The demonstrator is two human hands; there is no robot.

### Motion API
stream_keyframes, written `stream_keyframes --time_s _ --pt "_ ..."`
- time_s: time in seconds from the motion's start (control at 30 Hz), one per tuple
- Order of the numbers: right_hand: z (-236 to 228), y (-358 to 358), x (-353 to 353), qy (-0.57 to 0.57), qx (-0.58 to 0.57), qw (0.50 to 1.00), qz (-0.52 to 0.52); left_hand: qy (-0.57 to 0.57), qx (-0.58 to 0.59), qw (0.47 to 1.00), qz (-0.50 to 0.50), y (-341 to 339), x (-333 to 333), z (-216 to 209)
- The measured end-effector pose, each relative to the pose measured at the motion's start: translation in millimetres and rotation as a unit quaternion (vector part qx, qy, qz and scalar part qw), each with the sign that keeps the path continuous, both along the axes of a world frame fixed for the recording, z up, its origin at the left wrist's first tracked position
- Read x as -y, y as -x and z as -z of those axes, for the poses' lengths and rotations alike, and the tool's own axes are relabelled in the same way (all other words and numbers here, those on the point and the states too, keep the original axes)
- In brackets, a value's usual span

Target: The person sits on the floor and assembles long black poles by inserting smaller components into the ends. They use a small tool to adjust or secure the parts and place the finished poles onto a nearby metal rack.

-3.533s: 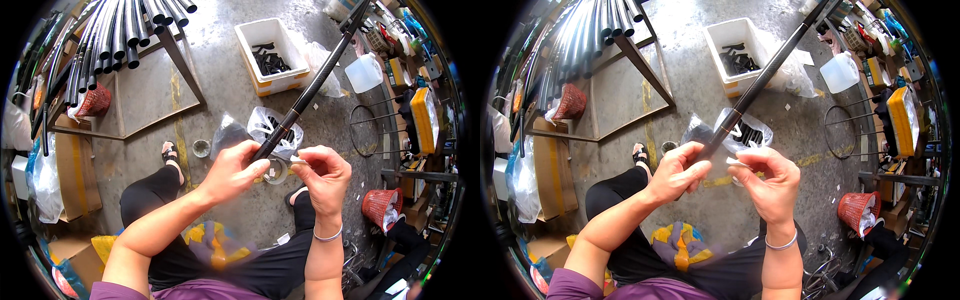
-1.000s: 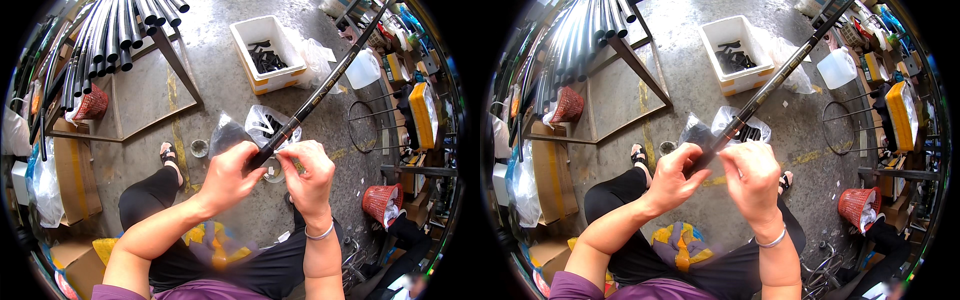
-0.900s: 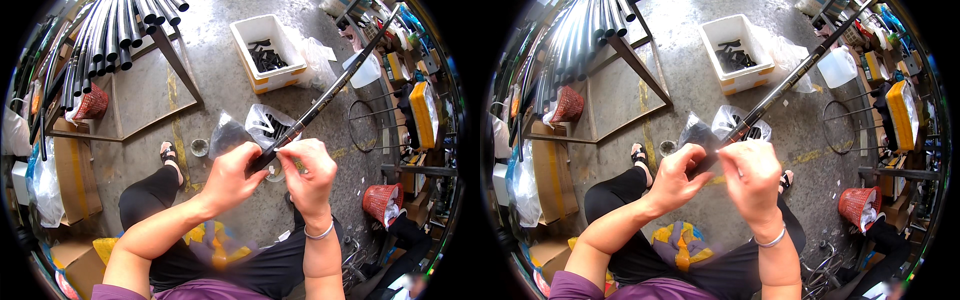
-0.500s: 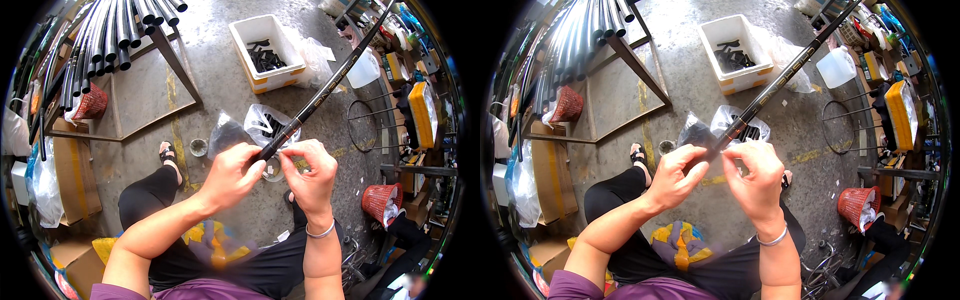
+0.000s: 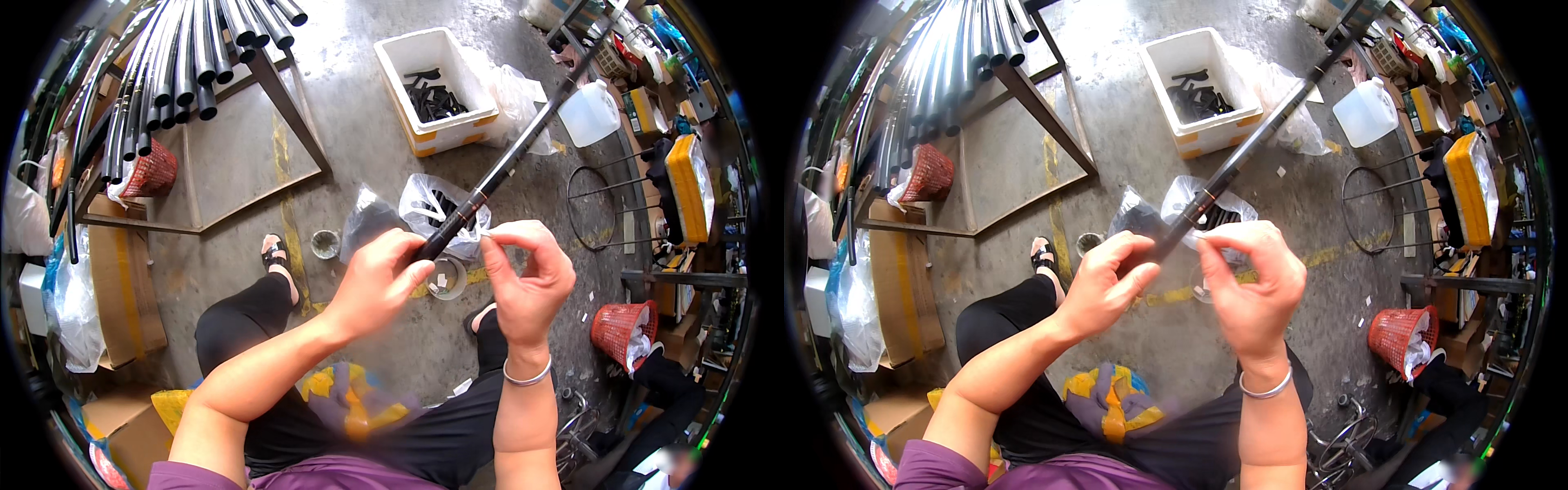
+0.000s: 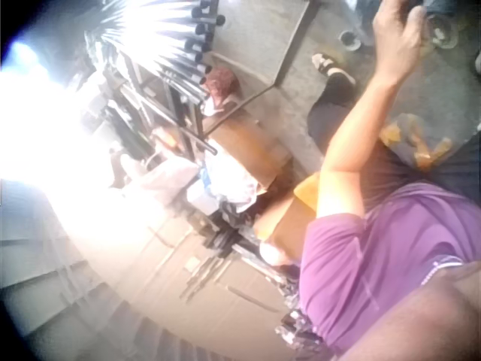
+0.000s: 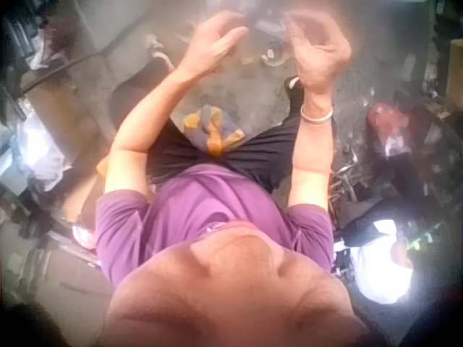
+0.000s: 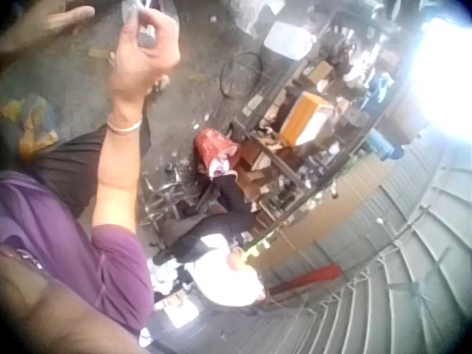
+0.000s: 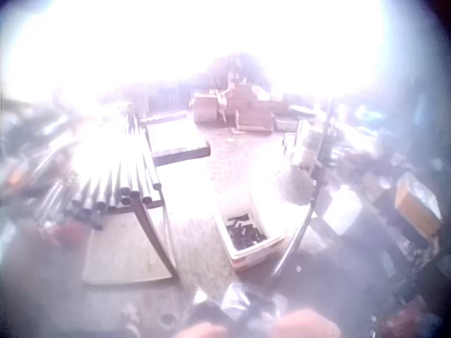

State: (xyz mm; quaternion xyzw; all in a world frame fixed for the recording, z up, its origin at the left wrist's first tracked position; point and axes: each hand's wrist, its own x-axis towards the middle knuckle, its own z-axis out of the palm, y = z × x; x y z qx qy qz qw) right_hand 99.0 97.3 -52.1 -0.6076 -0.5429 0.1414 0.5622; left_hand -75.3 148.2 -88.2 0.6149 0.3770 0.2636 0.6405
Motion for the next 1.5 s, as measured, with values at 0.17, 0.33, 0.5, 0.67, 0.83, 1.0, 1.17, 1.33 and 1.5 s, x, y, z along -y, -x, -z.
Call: stream_keyframes --time_s 0.17,0.33,0.5,0.67,0.83,1.0,1.17,1.33,1.5 --pt "7 -7 7 0.135 -0.151 0.979 -0.026 0.227 0.146 0.963 -0.006 3 -12 6" --pt "22 -6 2 0.160 -0.098 0.980 -0.060 0.228 0.209 0.951 -0.031 9 -20 0" --pt "23 -1 0 0.151 -0.050 0.984 -0.079 0.139 0.273 0.949 -0.074 28 -29 -29" --pt "19 8 3 0.161 -0.065 0.981 -0.091 -0.028 0.266 0.936 -0.227 104 -29 -106" --pt "26 9 3 0.149 -0.042 0.983 -0.103 -0.151 0.081 0.907 -0.385 222 -48 -144" --pt "34 15 1 0.150 -0.025 0.979 -0.132 -0.137 -0.060 0.889 -0.432 322 -102 -135" --pt "39 14 -2 0.173 -0.005 0.976 -0.129 -0.073 -0.114 0.877 -0.462 355 -152 -112" --pt "42 13 4 0.253 0.020 0.952 -0.173 -0.078 -0.164 0.879 -0.441 372 -167 -97" --pt "35 19 12 0.372 0.120 0.870 -0.300 -0.122 -0.238 0.832 -0.487 367 -159 -101"
